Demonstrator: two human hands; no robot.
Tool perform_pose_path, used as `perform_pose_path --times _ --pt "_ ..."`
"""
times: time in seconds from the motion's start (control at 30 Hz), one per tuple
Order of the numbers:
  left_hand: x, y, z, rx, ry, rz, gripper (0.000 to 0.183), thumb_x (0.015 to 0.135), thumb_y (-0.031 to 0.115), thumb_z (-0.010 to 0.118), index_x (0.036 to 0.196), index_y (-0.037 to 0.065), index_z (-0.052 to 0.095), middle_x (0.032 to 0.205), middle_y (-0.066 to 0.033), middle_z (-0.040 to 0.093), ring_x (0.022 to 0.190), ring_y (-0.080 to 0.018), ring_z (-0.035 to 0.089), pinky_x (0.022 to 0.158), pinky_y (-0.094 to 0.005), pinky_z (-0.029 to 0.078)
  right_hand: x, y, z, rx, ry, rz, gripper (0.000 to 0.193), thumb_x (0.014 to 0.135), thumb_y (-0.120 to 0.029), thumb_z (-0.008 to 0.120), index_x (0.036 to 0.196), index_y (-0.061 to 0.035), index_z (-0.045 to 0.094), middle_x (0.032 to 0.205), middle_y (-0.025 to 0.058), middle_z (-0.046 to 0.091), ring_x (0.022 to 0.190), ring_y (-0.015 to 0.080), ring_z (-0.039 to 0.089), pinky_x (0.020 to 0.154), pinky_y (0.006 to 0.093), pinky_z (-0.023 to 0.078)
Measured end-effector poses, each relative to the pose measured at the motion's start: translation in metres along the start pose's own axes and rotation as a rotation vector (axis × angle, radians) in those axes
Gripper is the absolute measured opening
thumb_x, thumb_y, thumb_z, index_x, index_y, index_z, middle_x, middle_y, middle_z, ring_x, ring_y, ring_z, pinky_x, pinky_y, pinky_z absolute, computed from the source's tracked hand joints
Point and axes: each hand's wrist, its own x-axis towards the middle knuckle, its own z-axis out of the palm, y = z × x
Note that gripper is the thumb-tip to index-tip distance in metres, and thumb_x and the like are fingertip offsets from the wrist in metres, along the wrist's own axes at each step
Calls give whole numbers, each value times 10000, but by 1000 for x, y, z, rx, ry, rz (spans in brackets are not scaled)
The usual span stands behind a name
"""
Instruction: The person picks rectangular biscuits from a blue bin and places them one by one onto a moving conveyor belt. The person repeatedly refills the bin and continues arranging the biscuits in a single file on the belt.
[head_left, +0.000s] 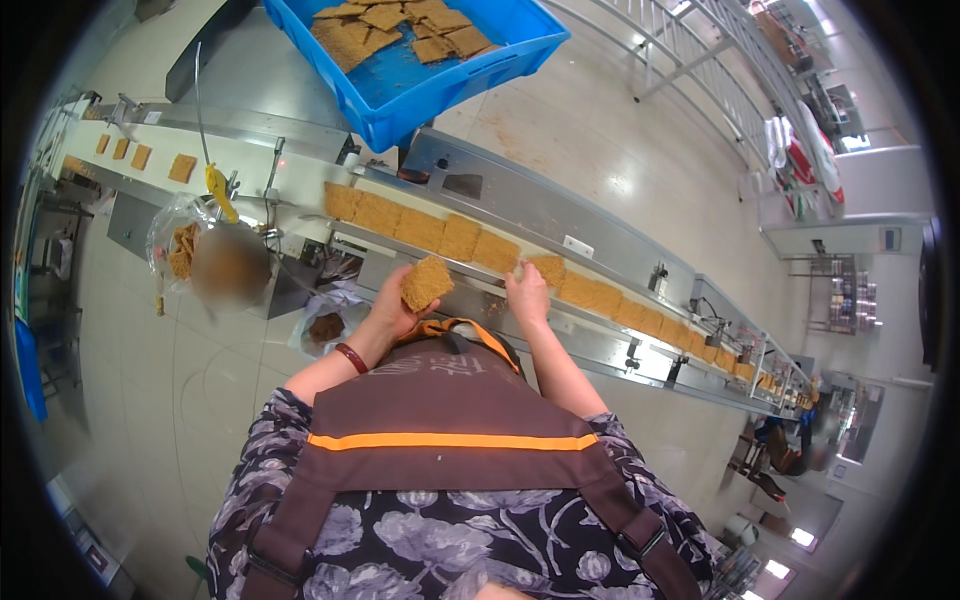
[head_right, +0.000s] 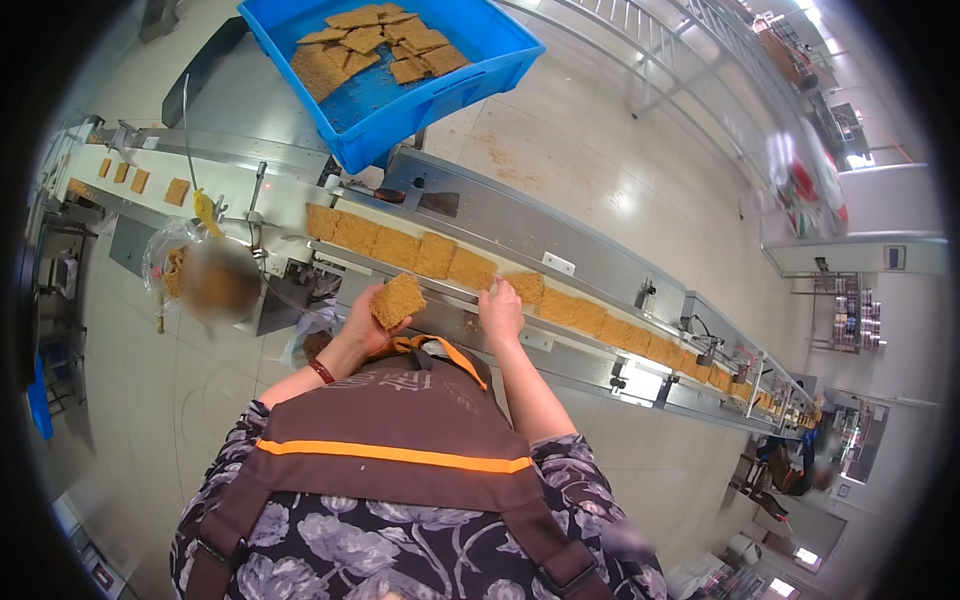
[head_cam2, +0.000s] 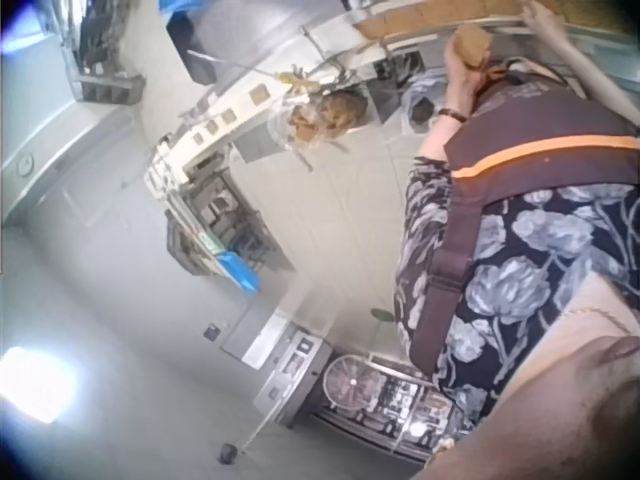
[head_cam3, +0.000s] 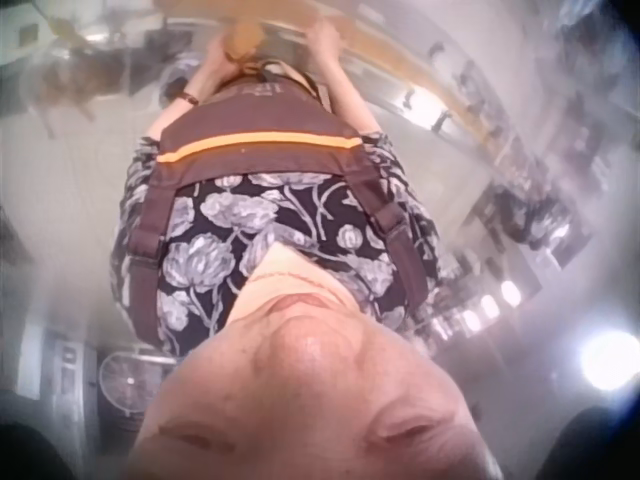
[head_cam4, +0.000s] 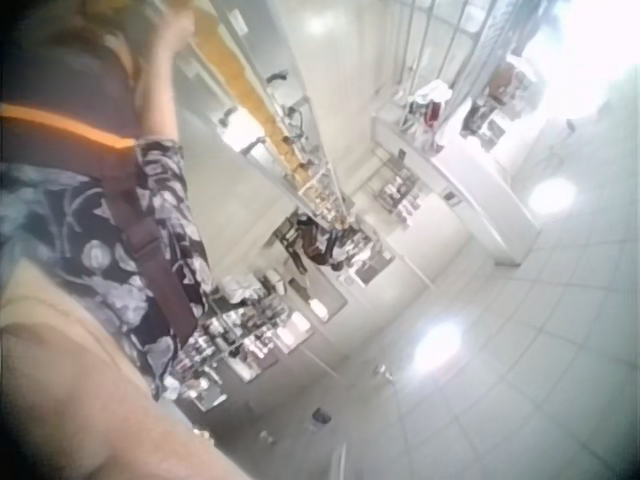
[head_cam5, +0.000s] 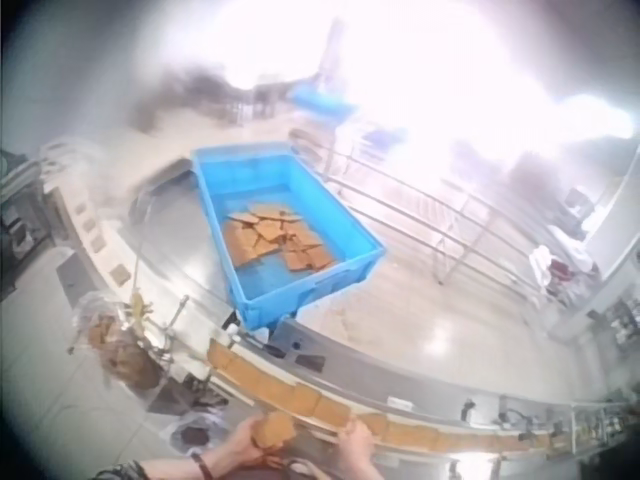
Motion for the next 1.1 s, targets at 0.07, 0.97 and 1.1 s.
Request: perform_pose_path --times 0.07,0.97,1.1 --pt "0 0 -1 -2 10 -12 400 943 381 468 1231 106 514 1197 -87 597 1086 -259 586 777 -416 548 2 18 3 3 112 -73 440 841 -280 615 1217 -59 556 1239 160 548 1136 349 514 935 453 444" --pt "23 -13 23 105 11 -95 373 940 370 476 1217 124 521 1185 -67 602 1077 -249 588 763 -418 543 21 128 -20 432 245 225 182 843 -156 658 967 -25 631 898 90 634 738 187 624 679 326 522" --pt "27 -16 43 113 64 -124 373 947 375 467 1215 118 513 1187 -77 597 1076 -254 588 775 -430 542 9 105 -29 124 330 51 164 848 -181 640 924 -38 668 859 109 674 769 189 637 711 320 503"
